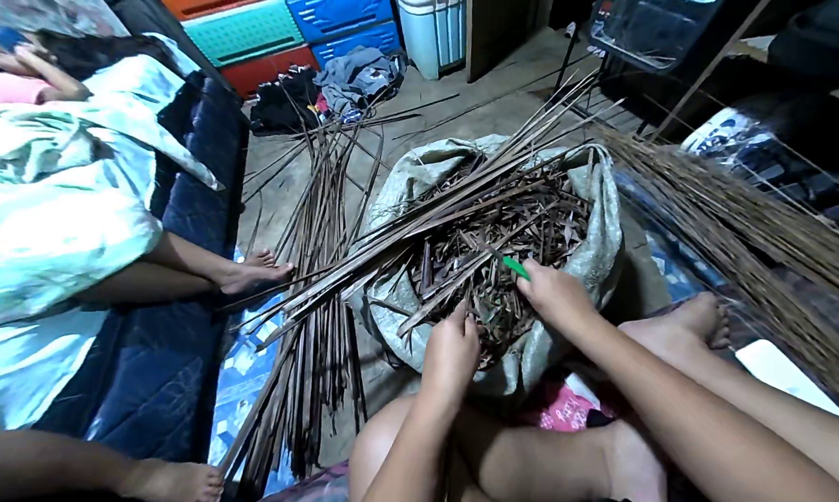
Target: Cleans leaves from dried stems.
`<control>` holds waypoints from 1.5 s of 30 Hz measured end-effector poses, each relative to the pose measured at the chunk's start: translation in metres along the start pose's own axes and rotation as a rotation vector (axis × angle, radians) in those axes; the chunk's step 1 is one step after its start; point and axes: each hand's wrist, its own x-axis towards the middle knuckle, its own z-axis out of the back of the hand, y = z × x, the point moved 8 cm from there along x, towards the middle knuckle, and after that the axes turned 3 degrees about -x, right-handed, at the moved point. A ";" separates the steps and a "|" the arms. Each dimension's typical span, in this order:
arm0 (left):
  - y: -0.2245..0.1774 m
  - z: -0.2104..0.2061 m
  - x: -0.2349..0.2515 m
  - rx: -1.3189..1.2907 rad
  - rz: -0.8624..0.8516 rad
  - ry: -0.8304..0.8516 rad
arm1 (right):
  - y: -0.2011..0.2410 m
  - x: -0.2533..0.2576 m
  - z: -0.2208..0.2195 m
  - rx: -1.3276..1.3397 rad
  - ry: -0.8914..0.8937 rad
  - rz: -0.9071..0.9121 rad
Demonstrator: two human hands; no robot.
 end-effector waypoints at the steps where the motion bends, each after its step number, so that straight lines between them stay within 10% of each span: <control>1: 0.001 0.000 0.000 -0.004 -0.001 -0.005 | 0.000 -0.003 0.004 0.028 0.008 0.016; 8: -0.005 0.002 -0.003 0.080 0.028 -0.003 | 0.033 -0.059 -0.027 0.121 0.243 0.293; 23: -0.003 0.003 -0.005 0.077 -0.004 -0.035 | 0.011 0.005 -0.006 -0.006 -0.032 -0.004; 36: -0.010 -0.006 -0.012 0.045 -0.010 0.040 | 0.034 0.019 -0.033 1.219 0.211 0.022; 45: -0.003 -0.003 -0.005 0.046 0.003 0.042 | 0.029 -0.048 -0.022 0.252 0.107 0.315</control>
